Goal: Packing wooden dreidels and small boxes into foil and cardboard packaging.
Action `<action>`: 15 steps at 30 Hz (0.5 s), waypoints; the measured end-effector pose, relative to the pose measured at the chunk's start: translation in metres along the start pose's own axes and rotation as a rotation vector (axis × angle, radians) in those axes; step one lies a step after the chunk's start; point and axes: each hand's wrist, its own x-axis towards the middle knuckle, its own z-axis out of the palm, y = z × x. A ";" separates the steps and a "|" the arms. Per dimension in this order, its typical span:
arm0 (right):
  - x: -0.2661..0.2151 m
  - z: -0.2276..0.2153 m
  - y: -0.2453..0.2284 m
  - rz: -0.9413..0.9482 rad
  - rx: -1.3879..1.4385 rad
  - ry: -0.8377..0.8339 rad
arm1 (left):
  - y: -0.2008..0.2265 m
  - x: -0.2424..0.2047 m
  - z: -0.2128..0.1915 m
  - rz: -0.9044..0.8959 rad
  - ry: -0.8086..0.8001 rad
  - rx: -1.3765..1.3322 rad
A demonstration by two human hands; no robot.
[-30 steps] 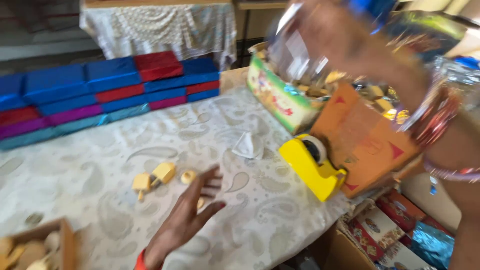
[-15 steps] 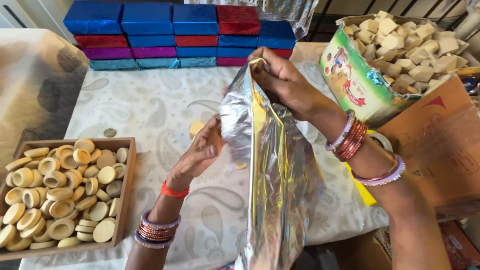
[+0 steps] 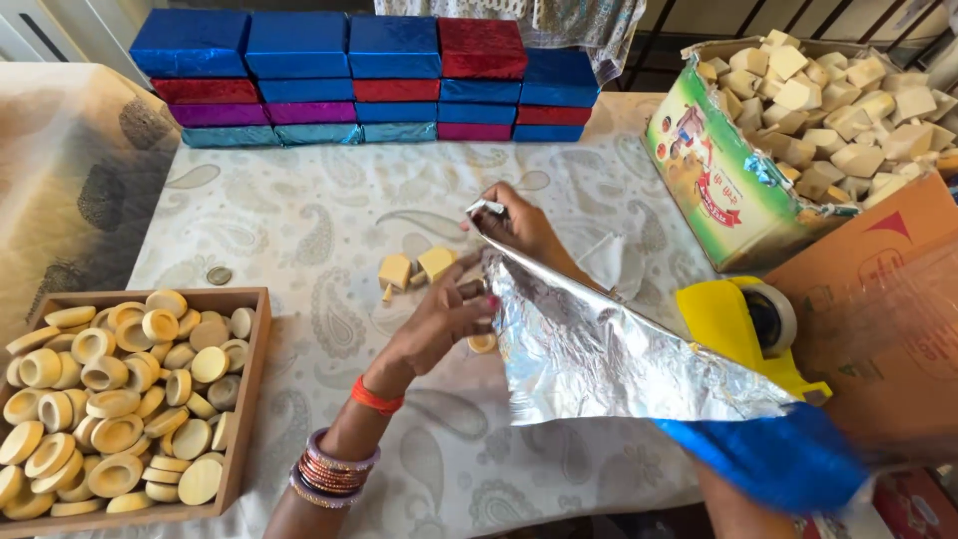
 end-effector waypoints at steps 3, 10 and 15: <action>-0.003 0.011 0.023 -0.051 -0.157 0.024 | -0.032 0.000 -0.023 -0.124 0.112 0.056; -0.040 0.006 0.025 0.053 -0.135 -0.060 | -0.053 -0.044 -0.123 -0.219 0.094 0.132; -0.096 -0.044 0.039 0.205 -0.210 -0.035 | -0.087 -0.068 -0.219 -0.333 0.134 0.058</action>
